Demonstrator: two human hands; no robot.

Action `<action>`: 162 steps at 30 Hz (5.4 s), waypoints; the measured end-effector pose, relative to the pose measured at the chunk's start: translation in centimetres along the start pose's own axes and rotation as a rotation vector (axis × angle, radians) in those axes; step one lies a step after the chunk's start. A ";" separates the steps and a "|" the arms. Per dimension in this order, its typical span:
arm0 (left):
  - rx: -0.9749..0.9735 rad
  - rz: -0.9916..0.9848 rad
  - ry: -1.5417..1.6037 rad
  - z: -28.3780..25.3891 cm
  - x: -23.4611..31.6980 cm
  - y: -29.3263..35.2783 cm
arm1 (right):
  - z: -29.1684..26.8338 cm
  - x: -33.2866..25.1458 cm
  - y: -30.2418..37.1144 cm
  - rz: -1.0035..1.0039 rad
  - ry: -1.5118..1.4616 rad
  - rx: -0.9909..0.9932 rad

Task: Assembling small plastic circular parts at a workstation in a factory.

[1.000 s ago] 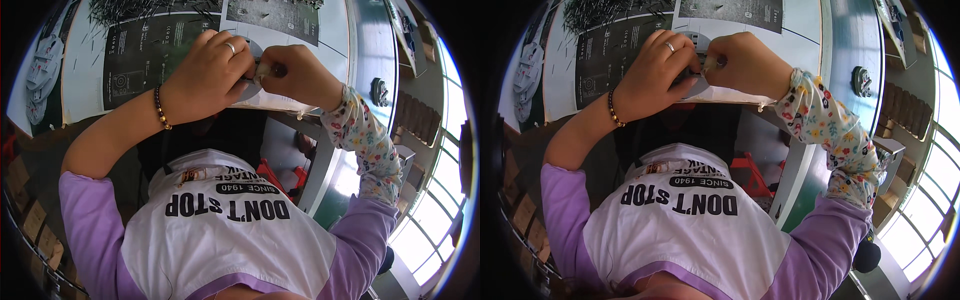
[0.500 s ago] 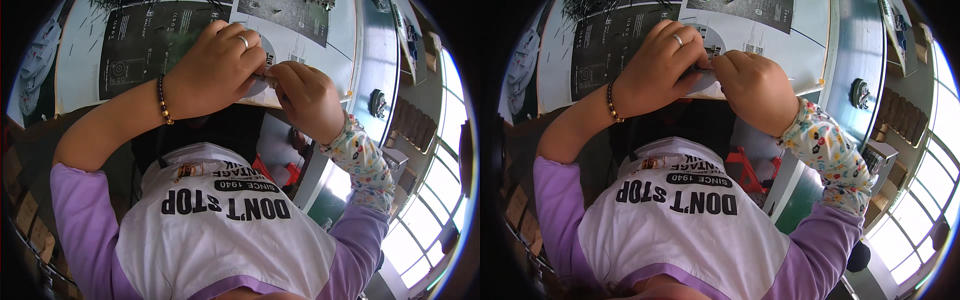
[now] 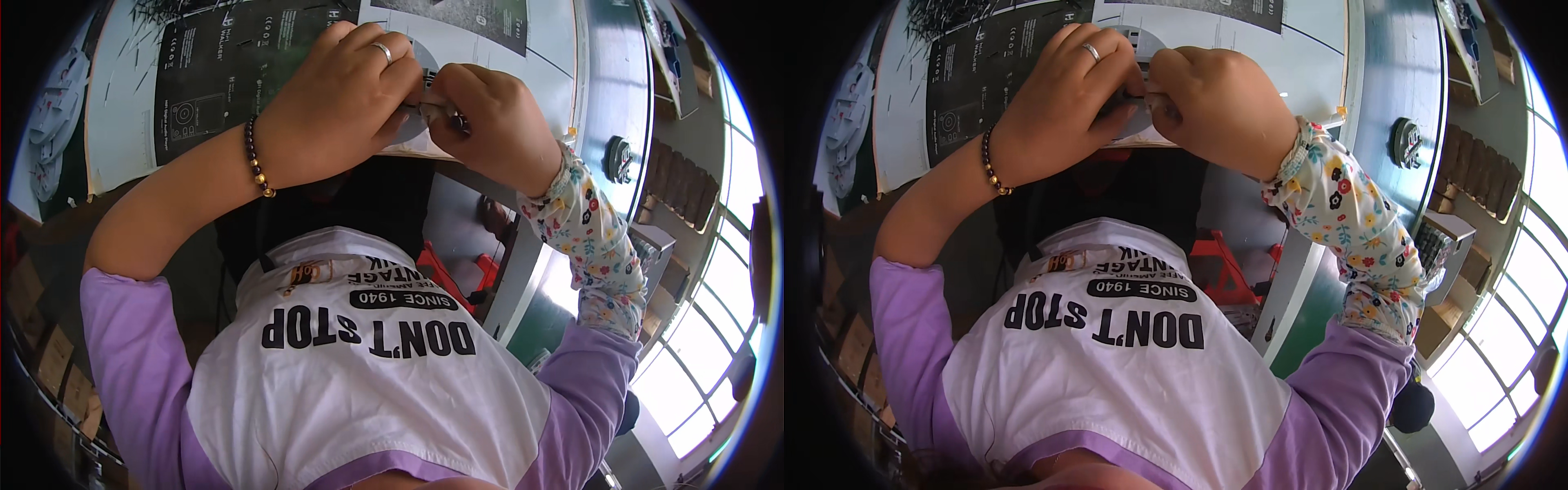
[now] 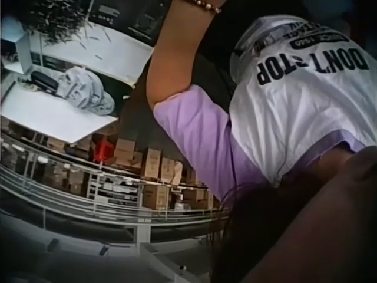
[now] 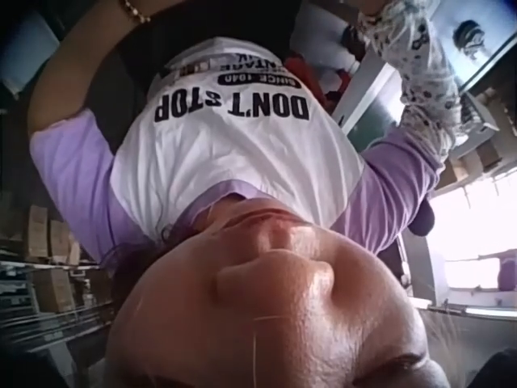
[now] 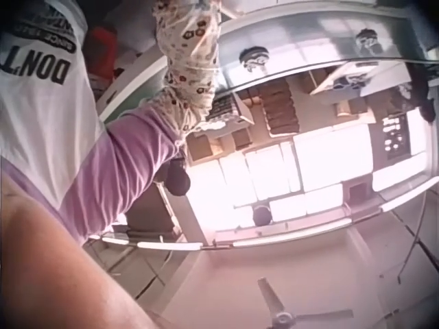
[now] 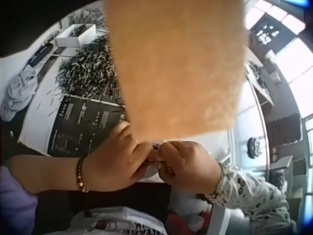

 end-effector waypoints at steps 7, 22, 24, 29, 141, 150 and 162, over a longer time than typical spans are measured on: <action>0.013 -0.015 0.040 0.0 -0.7 -0.1 | -3.1 3.1 -0.1 0.233 -0.238 -0.103; 0.158 -0.164 -0.114 -10.4 -3.9 1.4 | -13.4 27.9 41.5 1.247 0.344 0.535; 0.270 -0.250 -0.068 -13.6 -7.0 2.0 | -14.5 29.0 47.3 1.296 0.258 0.668; 0.403 -0.513 -0.745 -25.4 -18.6 6.7 | -16.1 28.1 53.7 1.311 0.554 0.697; 0.077 -0.188 0.062 -1.0 -3.2 -1.7 | 1.2 -1.6 1.3 -0.178 0.063 0.145; 0.008 -0.188 0.000 -1.0 -1.0 -1.6 | -1.7 -1.5 1.5 -0.132 -0.021 0.294; 0.214 -0.114 0.040 -0.6 -1.0 -0.5 | -0.5 0.0 1.5 0.180 -0.119 0.292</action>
Point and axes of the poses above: each hand's wrist, its own y-axis away from the middle knuckle, its own z-axis out of the palm, x = y × z, the point moved 6 cm from there along -y, towards the middle knuckle
